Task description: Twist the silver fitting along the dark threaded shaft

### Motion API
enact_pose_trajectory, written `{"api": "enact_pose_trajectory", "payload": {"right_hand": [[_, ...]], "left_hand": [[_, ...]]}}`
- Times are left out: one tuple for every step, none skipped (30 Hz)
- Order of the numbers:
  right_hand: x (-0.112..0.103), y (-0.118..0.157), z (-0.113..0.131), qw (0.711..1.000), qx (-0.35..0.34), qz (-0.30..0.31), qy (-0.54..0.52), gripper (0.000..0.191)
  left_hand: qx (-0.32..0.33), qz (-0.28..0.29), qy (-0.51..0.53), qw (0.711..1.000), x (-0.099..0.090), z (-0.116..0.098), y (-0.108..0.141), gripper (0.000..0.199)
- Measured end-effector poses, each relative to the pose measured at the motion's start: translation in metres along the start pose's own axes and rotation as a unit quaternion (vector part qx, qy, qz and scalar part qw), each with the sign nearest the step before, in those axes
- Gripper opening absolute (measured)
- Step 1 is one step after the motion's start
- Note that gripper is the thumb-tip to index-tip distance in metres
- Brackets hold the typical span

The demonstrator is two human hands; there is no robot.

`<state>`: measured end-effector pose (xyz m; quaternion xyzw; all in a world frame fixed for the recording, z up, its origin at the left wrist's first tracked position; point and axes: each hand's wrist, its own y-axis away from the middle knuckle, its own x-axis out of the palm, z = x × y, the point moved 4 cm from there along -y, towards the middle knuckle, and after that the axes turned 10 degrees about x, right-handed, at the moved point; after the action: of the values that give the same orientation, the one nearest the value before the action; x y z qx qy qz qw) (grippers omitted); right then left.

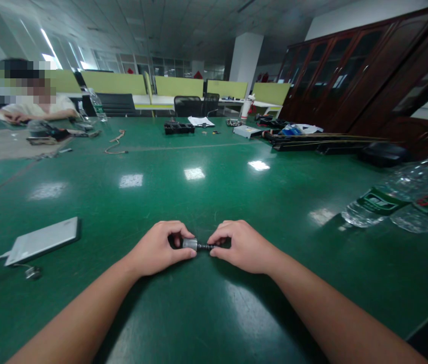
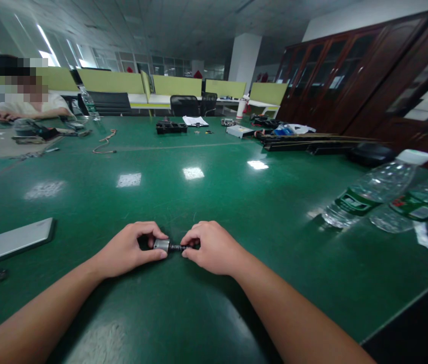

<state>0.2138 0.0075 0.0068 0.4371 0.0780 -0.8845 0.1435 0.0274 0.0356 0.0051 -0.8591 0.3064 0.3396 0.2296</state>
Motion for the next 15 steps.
{"api": "enact_pose_trajectory", "payload": {"right_hand": [[-0.0003, 0.0002, -0.0007, 1.000, 0.004, 0.001, -0.003, 0.013], [-0.0007, 0.0005, -0.0013, 1.000, 0.008, 0.003, -0.005, 0.013], [-0.0010, 0.0007, -0.0017, 1.000, 0.013, 0.004, -0.006, 0.013], [-0.0014, 0.0010, -0.0018, 1.000, 0.017, 0.005, -0.007, 0.012], [-0.0017, 0.0013, -0.0017, 1.000, 0.020, 0.006, -0.006, 0.012], [-0.0021, 0.0016, -0.0015, 1.000, 0.023, 0.006, -0.004, 0.012], [-0.0024, 0.0018, -0.0013, 1.000, 0.025, 0.005, -0.002, 0.012], [-0.0028, 0.0021, -0.0011, 1.000, 0.026, 0.003, 0.001, 0.012], [-0.0033, 0.0023, -0.0012, 1.000, 0.028, 0.001, 0.005, 0.012], [-0.0038, 0.0026, -0.0016, 1.000, 0.030, -0.003, 0.008, 0.011], [-0.0045, 0.0028, -0.0024, 0.999, 0.034, -0.006, 0.009, 0.011], [-0.0053, 0.0030, -0.0037, 0.999, 0.040, -0.007, 0.011, 0.012], [-0.0062, 0.0032, -0.0055, 0.999, 0.048, -0.008, 0.013, 0.012], [-0.0073, 0.0034, -0.0076, 0.998, 0.058, -0.007, 0.016, 0.012], [-0.0087, 0.0036, -0.0098, 0.997, 0.067, -0.007, 0.021, 0.012]], "left_hand": [[0.000, 0.000, 0.000, 1.000, 0.0001, 0.0001, 0.0002, 0.020], [0.000, 0.001, 0.000, 1.000, 0.0001, 0.0001, 0.0003, 0.020], [-0.001, 0.000, 0.000, 1.000, 0.0001, 0.0002, 0.0004, 0.020], [-0.003, 0.000, -0.001, 1.000, 0.0001, 0.0002, 0.0005, 0.021], [-0.004, 0.001, -0.001, 1.000, 0.0001, 0.0002, 0.0005, 0.021], [-0.005, 0.001, -0.001, 1.000, 0.0002, 0.0002, 0.0005, 0.021], [-0.005, 0.002, -0.002, 1.000, 0.0002, 0.0002, 0.0005, 0.020], [-0.004, 0.002, -0.002, 1.000, 0.0002, 0.0002, 0.0006, 0.020], [-0.004, 0.003, -0.003, 1.000, 0.0003, 0.0002, 0.0007, 0.019], [-0.004, 0.003, -0.003, 1.000, 0.0003, 0.0003, 0.0008, 0.019], [-0.004, 0.003, -0.004, 1.000, 0.0003, 0.0004, 0.0009, 0.019], [-0.005, 0.003, -0.003, 1.000, 0.0003, 0.0005, 0.0011, 0.019], [-0.006, 0.003, -0.003, 1.000, 0.0003, 0.0008, 0.0013, 0.019], [-0.007, 0.002, -0.003, 1.000, 0.0004, 0.0011, 0.0016, 0.020], [-0.007, 0.002, -0.003, 1.000, 0.0005, 0.0016, 0.0018, 0.020]]}}
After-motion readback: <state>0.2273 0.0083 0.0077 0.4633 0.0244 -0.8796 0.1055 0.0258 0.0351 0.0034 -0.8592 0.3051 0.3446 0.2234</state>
